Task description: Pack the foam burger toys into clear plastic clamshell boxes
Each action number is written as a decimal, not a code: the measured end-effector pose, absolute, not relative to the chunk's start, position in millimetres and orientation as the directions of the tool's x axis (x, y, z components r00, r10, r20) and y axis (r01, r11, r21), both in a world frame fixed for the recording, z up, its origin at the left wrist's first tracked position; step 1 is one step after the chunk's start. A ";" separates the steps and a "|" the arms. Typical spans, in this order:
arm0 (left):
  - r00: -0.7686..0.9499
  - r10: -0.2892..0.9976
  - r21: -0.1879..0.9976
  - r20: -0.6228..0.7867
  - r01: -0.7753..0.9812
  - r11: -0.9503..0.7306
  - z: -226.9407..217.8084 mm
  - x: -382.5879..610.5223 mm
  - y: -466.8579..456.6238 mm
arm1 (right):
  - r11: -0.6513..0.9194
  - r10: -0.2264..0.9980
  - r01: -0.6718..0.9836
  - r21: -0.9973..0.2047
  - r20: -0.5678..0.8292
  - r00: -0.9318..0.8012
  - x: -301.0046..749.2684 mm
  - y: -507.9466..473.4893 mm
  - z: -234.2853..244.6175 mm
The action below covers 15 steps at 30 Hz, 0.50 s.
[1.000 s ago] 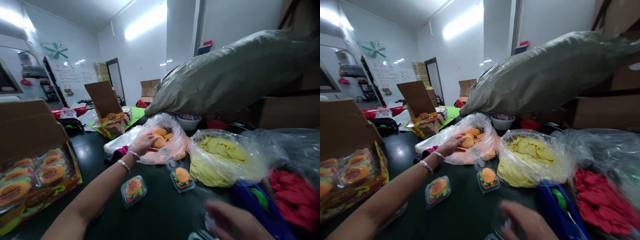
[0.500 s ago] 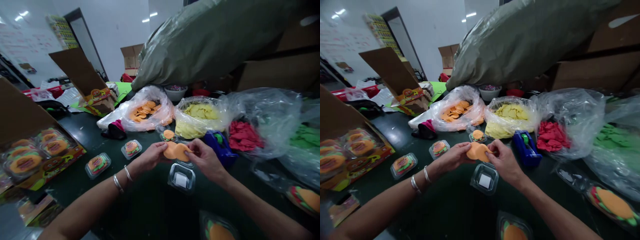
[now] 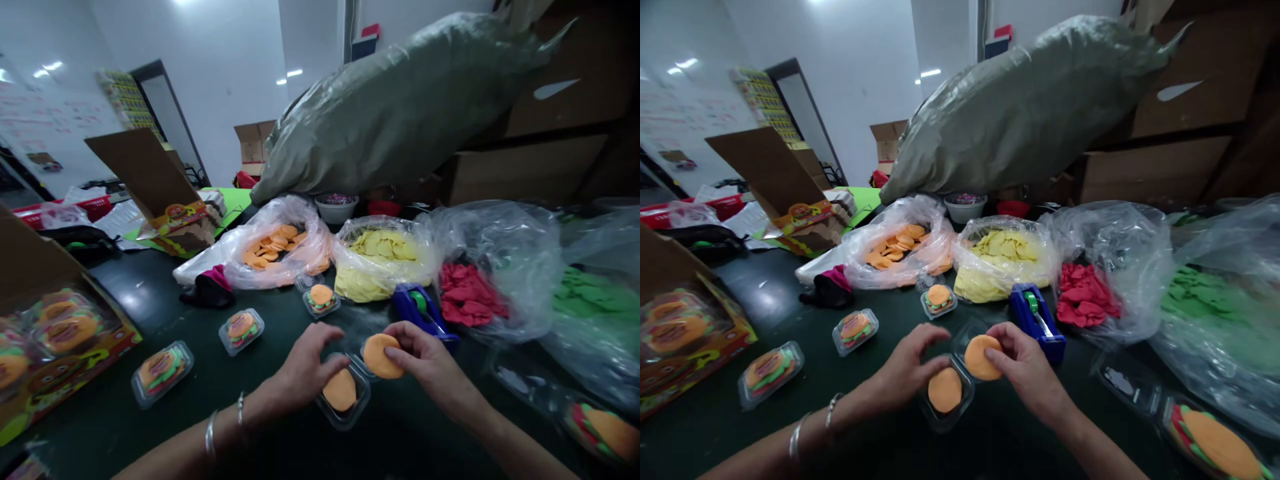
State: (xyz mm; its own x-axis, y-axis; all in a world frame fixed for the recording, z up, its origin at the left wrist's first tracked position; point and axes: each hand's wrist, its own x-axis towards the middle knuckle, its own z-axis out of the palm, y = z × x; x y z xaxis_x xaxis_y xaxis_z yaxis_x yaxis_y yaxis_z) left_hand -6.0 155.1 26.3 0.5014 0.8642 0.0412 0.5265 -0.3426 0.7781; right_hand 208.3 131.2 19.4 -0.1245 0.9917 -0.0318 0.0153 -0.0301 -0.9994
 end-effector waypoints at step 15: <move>-0.147 0.953 0.811 0.263 0.568 -0.136 95.2 -112.6 384.6 | 0.133 0.980 0.920 -0.367 0.185 -0.068 279.0 374.0 79.9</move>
